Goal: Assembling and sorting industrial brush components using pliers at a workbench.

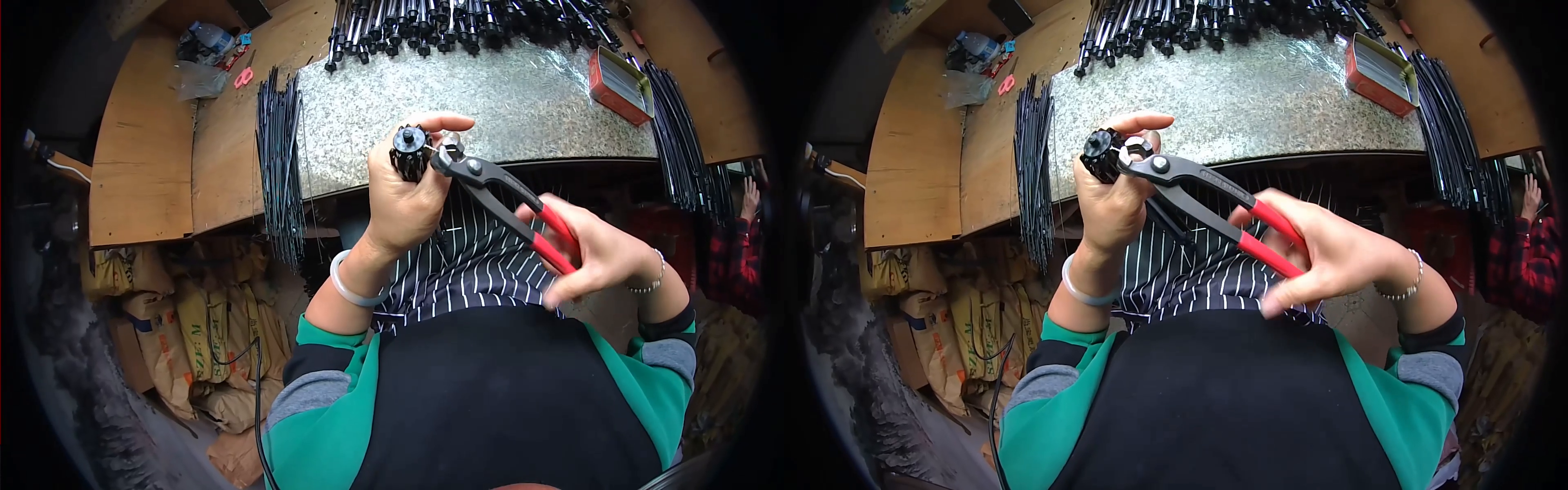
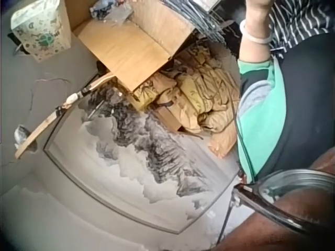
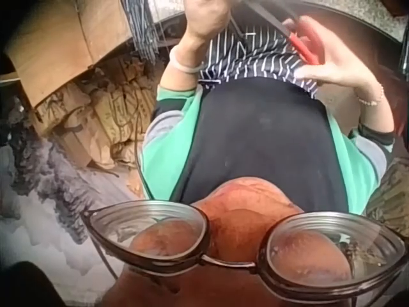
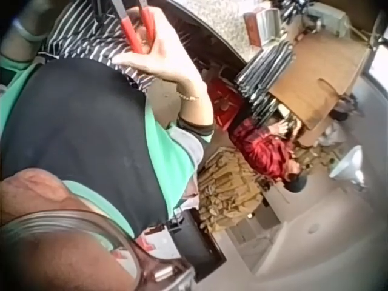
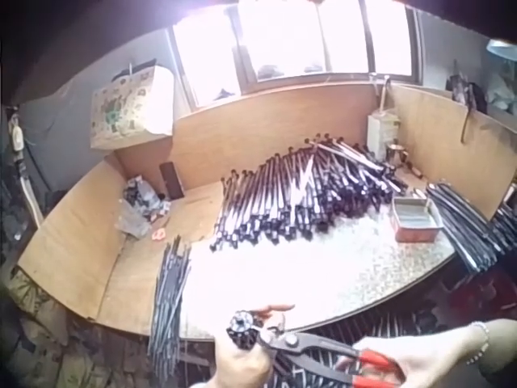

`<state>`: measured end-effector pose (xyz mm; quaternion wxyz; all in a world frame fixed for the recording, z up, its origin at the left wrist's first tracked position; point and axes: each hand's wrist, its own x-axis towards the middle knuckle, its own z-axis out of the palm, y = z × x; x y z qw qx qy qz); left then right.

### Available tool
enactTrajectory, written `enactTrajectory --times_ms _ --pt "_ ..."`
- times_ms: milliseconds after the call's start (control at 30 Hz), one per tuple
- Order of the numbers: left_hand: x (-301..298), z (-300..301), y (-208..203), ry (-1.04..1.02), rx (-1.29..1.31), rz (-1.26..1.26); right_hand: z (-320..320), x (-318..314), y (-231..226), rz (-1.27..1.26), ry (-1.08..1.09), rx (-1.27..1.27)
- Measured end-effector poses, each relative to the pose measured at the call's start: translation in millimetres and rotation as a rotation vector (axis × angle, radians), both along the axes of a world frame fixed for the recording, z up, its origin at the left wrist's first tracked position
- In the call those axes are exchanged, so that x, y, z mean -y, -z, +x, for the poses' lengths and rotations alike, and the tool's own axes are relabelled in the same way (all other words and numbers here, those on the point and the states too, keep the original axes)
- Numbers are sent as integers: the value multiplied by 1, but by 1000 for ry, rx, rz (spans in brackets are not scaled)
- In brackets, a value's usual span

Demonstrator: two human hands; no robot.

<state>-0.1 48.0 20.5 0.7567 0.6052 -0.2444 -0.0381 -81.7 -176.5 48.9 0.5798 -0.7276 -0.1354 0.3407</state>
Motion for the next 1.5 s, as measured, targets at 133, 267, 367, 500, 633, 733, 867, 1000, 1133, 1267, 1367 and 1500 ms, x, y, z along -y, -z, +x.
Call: enactTrajectory --times_ms 133,267,367,500,633,733,867,1000,1133,1267,1367,1500 --pt "2 -1 1 -10 -94 5 0 -12 7 -576 272 1287" --pt "2 4 10 11 108 -4 12 -8 -21 -183 -262 -338" --pt "5 1 4 3 20 -9 2 -13 -4 -258 -25 251" --pt "3 -2 0 -13 -70 12 -2 -15 4 -327 177 811" --pt "2 -3 1 -2 -81 75 3 -10 4 -361 94 719" --pt "2 -2 1 13 -62 81 3 -6 0 -318 128 663" --pt "5 2 2 -3 61 110 7 3 -30 -532 71 564" --pt "4 6 -3 -24 224 177 11 7 -41 -751 9 545" --pt "-6 10 -13 -56 363 315 19 9 -21 -682 125 826" --pt "-24 38 -15 420 -291 -569 41 46 50 -969 451 920" --pt "-29 46 -8 410 -290 -626 52 72 89 -1173 469 1018" --pt "-6 41 -12 251 -438 -751 61 52 95 -1110 533 1214"
